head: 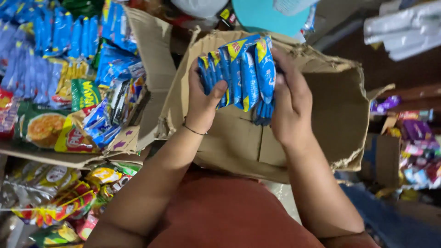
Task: The person repeatedly picks up stacks of blue snack packets from a cardboard box and places them onto a nearby shelf. They also handle a few packets of instant noodles and tea, moving them between the box and the shelf area.
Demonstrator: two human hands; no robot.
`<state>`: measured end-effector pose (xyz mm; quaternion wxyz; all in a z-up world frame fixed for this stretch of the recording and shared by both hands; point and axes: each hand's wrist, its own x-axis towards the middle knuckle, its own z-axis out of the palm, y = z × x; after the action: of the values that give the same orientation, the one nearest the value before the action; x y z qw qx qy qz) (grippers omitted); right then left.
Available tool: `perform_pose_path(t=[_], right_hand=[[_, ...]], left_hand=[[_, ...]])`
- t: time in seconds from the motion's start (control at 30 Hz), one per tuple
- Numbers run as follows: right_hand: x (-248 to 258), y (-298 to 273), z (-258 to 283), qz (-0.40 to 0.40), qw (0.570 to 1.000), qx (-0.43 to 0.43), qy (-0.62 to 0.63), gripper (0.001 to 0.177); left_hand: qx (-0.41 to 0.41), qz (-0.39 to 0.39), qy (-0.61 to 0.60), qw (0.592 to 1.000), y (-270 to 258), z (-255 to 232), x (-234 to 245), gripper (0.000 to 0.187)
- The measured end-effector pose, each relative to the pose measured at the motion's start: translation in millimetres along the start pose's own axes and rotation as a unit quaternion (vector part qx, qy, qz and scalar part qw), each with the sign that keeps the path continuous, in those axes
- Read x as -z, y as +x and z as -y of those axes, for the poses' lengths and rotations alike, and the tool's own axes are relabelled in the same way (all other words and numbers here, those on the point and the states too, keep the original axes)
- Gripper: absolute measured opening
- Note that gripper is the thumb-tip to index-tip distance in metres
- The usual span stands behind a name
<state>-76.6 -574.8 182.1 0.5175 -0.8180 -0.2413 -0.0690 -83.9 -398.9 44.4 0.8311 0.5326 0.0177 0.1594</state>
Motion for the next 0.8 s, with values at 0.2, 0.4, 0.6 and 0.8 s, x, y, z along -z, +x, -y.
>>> perform_pose_path(t=[0.2, 0.4, 0.6, 0.8], right_hand=[[-74.6, -0.2, 15.3, 0.015, 0.987, 0.021, 0.159, 0.064], [-195.8, 0.8, 47.1, -0.011, 0.922, -0.137, 0.363, 0.076], [-314.7, 3.5, 79.7, 0.006, 0.835, -0.322, 0.447, 0.072], [-408.4, -3.7, 8.7, -0.006, 0.828, -0.356, 0.433, 0.070]], left_hand=[[-0.105, -0.054, 0.201, 0.972, 1.2, -82.9, 47.6, 0.100], [-0.177, -0.029, 0.431, 0.884, 3.2, -170.8, 162.0, 0.096], [-0.105, 0.005, 0.577, 0.810, 8.1, -216.0, 271.0, 0.106], [-0.080, 0.017, 0.597, 0.798, 29.5, -178.9, 346.3, 0.113]])
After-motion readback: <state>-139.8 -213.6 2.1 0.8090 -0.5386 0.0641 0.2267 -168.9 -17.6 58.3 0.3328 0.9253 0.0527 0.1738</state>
